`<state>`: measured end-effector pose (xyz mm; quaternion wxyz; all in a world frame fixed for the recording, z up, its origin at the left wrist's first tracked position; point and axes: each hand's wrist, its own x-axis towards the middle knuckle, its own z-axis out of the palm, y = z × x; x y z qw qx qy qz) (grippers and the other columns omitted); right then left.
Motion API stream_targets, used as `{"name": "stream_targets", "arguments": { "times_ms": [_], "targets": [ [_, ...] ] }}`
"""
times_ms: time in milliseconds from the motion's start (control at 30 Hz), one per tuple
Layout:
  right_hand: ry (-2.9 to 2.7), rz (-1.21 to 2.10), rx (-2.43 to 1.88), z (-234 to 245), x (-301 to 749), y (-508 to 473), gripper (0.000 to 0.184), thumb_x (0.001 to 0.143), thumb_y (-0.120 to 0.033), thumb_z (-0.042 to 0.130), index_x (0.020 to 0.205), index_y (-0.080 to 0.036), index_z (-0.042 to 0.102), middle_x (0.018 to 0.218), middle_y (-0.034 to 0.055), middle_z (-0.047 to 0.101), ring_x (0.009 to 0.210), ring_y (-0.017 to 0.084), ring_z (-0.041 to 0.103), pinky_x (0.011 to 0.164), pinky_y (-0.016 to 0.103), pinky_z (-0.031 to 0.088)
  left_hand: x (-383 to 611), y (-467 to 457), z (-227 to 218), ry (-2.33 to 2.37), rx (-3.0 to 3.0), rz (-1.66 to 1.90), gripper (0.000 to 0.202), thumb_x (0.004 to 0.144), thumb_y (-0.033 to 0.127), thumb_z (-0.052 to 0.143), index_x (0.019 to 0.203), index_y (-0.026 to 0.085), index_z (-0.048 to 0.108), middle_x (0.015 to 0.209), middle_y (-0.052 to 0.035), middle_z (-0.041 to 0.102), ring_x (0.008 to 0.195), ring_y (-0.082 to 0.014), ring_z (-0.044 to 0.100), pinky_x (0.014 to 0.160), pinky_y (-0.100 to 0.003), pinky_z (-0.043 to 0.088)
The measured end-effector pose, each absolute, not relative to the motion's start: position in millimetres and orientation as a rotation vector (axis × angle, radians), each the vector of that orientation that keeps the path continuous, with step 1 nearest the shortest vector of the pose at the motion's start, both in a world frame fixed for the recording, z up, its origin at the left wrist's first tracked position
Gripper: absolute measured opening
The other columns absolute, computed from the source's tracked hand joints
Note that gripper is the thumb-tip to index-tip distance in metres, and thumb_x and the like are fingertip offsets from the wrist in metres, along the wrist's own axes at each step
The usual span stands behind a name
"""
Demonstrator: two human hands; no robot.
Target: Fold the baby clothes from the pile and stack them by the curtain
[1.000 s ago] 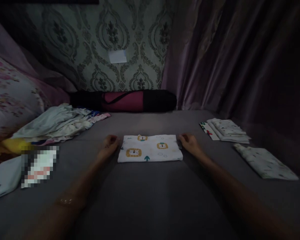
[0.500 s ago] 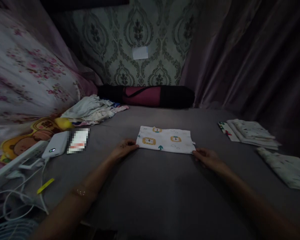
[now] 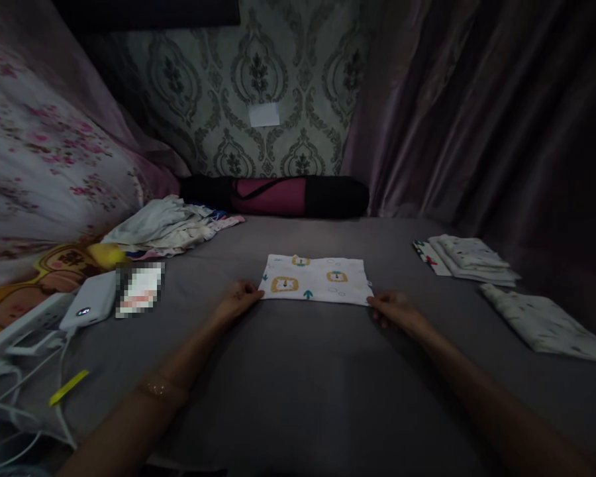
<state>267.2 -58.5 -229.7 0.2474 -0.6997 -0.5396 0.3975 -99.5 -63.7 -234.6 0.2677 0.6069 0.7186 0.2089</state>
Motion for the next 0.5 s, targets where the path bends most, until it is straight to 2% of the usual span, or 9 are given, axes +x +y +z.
{"name": "stream_targets", "arguments": {
  "times_ms": [100,200,267,333,400,500],
  "targets": [
    [-1.465,1.146,-1.973,-226,264,-59,0.022,0.087,-0.026,0.052,0.067,-0.018,0.050,0.049,-0.0032,0.058,0.031,0.006,0.044,0.031,0.016,0.024,-101,-63,-235,1.929,1.671,0.572,0.024,0.073,0.042,0.057,0.067,0.019,0.060,0.068,-0.0033,0.062,0.069,-0.0198,0.058,0.059,-0.029,0.040],
    [-1.478,1.131,-1.996,-226,269,-54,0.019,0.085,-0.027,0.055,0.069,-0.020,0.049,0.048,-0.0027,0.057,0.033,0.010,0.047,0.033,0.020,0.025,-105,-63,-232,1.941,1.697,0.554,0.019,0.073,0.039,0.060,0.071,0.020,0.060,0.073,-0.0047,0.064,0.071,-0.0207,0.059,0.062,-0.031,0.045],
    [-1.512,1.007,-2.013,-226,274,-47,0.018,0.085,-0.032,0.054,0.071,-0.022,0.052,0.048,-0.0014,0.056,0.039,0.015,0.052,0.037,0.024,0.032,-105,-62,-230,1.986,1.745,0.610,0.023,0.076,0.042,0.058,0.082,0.019,0.061,0.083,-0.0074,0.066,0.077,-0.0223,0.061,0.067,-0.033,0.048],
    [-1.622,0.731,-1.944,-224,272,-37,0.019,0.087,-0.035,0.048,0.075,-0.023,0.058,0.054,0.0017,0.059,0.052,0.020,0.060,0.046,0.030,0.042,-98,-57,-230,2.033,1.885,0.777,0.030,0.084,0.044,0.050,0.096,0.018,0.060,0.098,-0.0104,0.065,0.089,-0.0239,0.061,0.077,-0.037,0.050],
    [-1.802,0.440,-1.763,-223,259,-28,0.026,0.090,-0.034,0.040,0.086,-0.023,0.063,0.072,0.0065,0.066,0.071,0.024,0.065,0.064,0.035,0.050,-80,-48,-231,1.984,2.116,0.901,0.031,0.090,0.038,0.041,0.107,0.016,0.058,0.109,-0.0121,0.063,0.101,-0.0239,0.059,0.088,-0.039,0.048],
    [-2.111,0.259,-1.485,-224,215,-15,0.038,0.092,-0.025,0.032,0.114,-0.012,0.061,0.113,0.0150,0.065,0.106,0.025,0.061,0.094,0.038,0.045,-35,-28,-235,1.729,2.419,0.717,0.034,0.090,0.021,0.039,0.119,0.012,0.054,0.119,-0.0143,0.062,0.113,-0.0221,0.056,0.100,-0.037,0.044]
  ]
}}
